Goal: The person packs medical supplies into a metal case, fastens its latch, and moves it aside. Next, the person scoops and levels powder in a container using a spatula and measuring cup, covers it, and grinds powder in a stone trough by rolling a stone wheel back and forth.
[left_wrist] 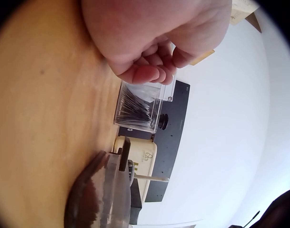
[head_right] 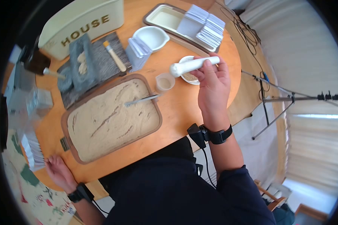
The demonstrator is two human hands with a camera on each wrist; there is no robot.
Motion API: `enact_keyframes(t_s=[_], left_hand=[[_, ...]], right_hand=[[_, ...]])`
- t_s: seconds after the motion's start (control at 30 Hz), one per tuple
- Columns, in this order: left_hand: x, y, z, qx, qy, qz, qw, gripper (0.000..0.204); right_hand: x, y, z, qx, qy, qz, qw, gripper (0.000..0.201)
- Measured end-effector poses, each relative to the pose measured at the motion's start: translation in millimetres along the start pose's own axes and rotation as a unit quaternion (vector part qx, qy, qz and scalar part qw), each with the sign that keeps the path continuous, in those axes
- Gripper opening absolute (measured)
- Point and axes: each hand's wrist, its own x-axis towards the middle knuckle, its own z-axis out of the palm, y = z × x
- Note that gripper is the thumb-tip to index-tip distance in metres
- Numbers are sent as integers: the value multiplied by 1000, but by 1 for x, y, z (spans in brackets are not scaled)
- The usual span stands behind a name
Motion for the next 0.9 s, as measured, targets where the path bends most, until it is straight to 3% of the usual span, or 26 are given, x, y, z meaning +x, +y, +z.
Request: enact_keyframes(t_s=[0.17,0.33,0.53,0.6,0.67,0.73,0.9], left_hand=[[-1,1,7,37,50,12,998,12],[1,1,9,58,48,7,997,13],[1,5,7,50,32,-9,998,12],[2,4,9,53,31,-10,998,12],[0,5,11,49,30,-10,998,12],[0,5,12,48,29,-10,998,12],[-1,3,14,50,40,-2,998,12]], right_hand=[[-1,2,-1,4,-1,15,1000,30],[-1,1,-2,-40,-20,-8,999,33],[2,-4,0,-102,-93,-126,982,36],[3,-8,0,-173,-180,-180,952,38],[2,-9,5,-179,-170,-186,951,39],[6,-10,7,-268,-228,-258,900,40],[5,-4,10,-331,-228,-311,861,42]])
